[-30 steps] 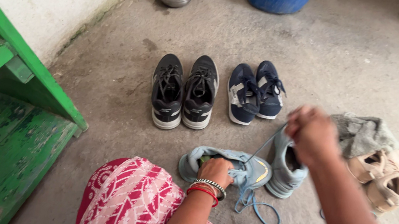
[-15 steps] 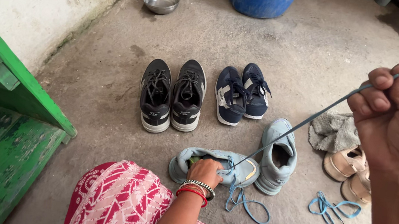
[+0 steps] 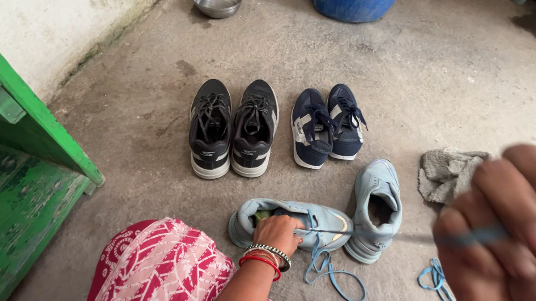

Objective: The person sits on the floor and threads a blue shoelace through the eyelets of a light blue sneaker. They pull the lace through multiple eyelets and adjust the tension, but do not tie a final knot.

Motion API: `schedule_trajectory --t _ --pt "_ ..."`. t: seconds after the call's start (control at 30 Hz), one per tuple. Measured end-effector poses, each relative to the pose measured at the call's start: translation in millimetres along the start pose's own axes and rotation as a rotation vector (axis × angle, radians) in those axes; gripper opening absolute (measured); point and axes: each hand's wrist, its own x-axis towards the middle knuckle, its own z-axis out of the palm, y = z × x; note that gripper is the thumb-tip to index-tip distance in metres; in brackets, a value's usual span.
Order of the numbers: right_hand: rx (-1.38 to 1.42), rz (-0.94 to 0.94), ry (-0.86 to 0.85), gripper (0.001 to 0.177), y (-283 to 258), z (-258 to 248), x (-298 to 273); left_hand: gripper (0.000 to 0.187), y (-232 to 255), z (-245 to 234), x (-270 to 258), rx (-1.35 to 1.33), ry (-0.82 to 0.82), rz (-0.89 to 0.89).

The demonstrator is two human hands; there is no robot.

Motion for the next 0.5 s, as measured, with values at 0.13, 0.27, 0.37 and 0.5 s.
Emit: schedule_trajectory --t 0.13,0.27,0.37,0.5 --pt "0.101 0.009 -0.038 0.012 -8 -26 -19 0.034 -2 -1 0 -0.047 -0.038 0.026" --pt "0.133 -0.032 -0.049 0.018 -25 -59 -42 0.044 -8 -23 4 -0.174 -0.085 0.174" --pt "0.259 0.078 -0.268 0.019 -23 -82 -52 0.013 -9 -41 7 -0.045 0.061 -0.066" --pt "0.344 0.503 -1.035 0.018 -18 -108 -6 0.030 -1 -48 6 0.087 0.356 0.090"
